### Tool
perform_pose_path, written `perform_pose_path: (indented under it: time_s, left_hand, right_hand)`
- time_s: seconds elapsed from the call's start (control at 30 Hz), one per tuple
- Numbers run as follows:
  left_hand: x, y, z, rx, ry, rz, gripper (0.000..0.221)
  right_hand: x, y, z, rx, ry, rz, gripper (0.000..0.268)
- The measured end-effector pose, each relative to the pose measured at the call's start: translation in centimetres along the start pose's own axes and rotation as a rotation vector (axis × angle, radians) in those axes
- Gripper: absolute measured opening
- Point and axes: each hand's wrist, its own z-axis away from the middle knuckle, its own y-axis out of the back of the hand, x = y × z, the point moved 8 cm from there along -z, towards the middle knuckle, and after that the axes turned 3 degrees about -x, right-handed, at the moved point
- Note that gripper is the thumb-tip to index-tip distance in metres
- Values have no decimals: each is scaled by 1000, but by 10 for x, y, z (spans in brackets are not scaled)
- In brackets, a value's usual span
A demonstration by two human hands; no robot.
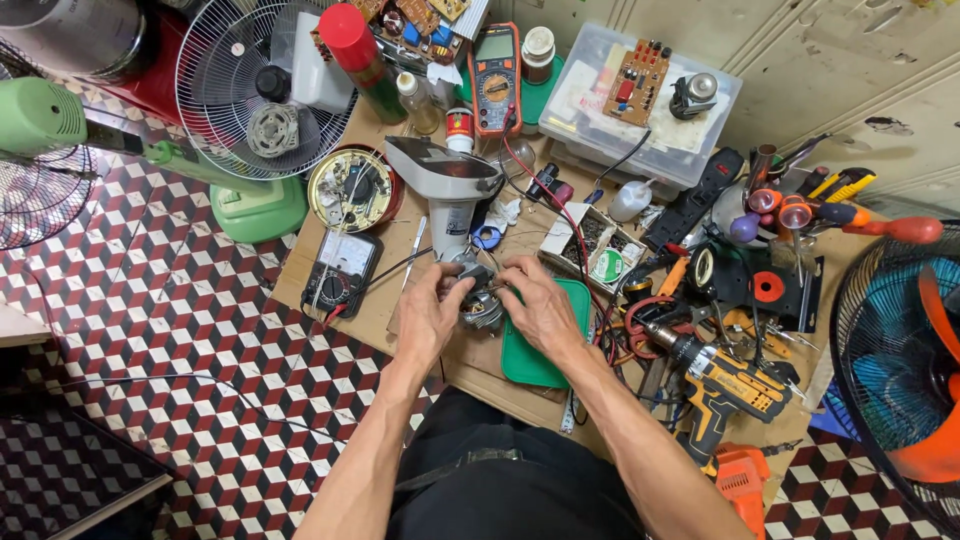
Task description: The person works at a cluttered repair bench on a small electric motor, using pliers to adjust its wiring and connecting multimeter test leads to the motor terminals to test it, repositioning the motor and leads repeatedly across the work surface.
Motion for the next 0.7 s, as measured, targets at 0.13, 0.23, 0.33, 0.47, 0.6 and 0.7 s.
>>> perform_pose_path:
  time_s: [0.13,0.23,0.33,0.47,0.6,0.7]
  left_hand:
    - [-2,0,-1,-16,31,47,31]
    - [-3,0,-2,-36,40,39,31]
    - [-2,-2,-3,-51,54,49,31]
    - [-6,-1,-3,-46,71,54,31]
    - [-4,-3,-3,-46,67,94,32]
    - [-10,-8,-2,-22,50,129,31]
  right_hand:
    - [15,1,-4,16,-72,-174,14]
    - [33,-2,-1,-43,-290,-253,18]
    - [26,-1,5,-23,-125,-203,17]
    - [5,-3,26,27,62,-91,19]
    - [1,-5,38,80,48,-59,25]
    - [-9,-3,43,105,15,-93,31]
